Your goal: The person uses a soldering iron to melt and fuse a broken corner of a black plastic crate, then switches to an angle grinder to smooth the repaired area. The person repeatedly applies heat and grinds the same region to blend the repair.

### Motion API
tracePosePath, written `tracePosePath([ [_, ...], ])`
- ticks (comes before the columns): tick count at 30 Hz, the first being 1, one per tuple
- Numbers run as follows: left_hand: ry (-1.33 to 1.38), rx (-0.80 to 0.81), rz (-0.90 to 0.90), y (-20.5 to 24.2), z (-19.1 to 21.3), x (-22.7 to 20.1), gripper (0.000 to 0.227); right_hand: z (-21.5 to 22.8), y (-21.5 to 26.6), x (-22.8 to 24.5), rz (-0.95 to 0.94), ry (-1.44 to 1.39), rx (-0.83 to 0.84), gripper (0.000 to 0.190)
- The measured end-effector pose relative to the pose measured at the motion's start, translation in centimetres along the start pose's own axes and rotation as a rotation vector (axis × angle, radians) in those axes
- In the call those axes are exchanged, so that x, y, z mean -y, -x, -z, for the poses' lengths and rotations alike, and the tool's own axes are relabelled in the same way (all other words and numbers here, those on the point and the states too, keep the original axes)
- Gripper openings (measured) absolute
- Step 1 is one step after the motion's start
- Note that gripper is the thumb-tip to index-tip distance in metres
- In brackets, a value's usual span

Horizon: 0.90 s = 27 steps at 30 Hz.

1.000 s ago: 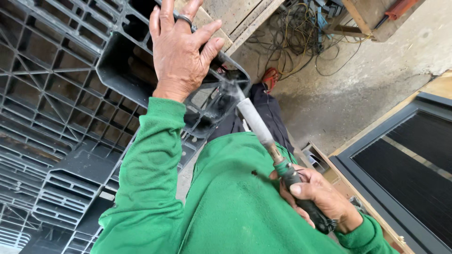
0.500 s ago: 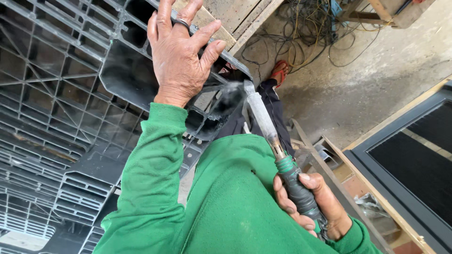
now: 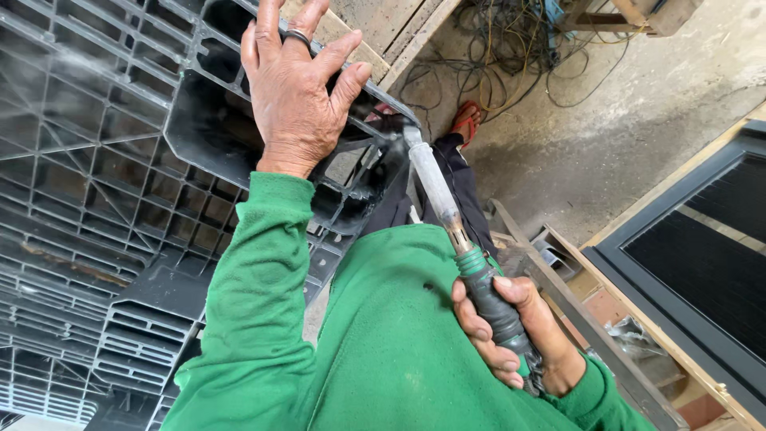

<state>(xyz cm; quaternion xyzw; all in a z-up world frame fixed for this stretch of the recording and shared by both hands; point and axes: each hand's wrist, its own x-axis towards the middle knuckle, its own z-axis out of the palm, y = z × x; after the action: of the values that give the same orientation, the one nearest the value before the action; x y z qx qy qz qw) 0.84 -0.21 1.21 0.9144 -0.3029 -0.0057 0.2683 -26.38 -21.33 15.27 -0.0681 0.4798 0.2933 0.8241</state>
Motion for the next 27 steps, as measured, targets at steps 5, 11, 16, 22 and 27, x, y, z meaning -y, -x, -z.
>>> tracePosePath([
  [5, 0.009, -0.019, 0.011, -0.1, -0.4, 0.4, 0.034, 0.2, 2.5, -0.5, 0.005, 0.119, 0.013, 0.054],
  [11, 0.004, -0.044, 0.006, 0.1, -0.5, 0.5, 0.033, -0.3, 2.2, 0.3, -0.095, 0.132, -0.076, 0.053],
  [16, 0.027, -0.061, 0.018, 0.4, -0.5, 0.5, 0.032, -2.3, 2.4, 1.6, -0.032, 0.115, -0.119, 0.048],
  [22, 0.039, -0.094, 0.027, 0.3, -0.8, 0.6, 0.036, -3.8, 2.9, 2.7, -0.043, -0.073, 0.0, 0.044],
  [27, 0.051, -0.097, 0.056, 0.3, -0.8, 0.8, 0.037, -3.5, 3.5, 3.3, -0.035, 0.05, -0.025, 0.045],
])
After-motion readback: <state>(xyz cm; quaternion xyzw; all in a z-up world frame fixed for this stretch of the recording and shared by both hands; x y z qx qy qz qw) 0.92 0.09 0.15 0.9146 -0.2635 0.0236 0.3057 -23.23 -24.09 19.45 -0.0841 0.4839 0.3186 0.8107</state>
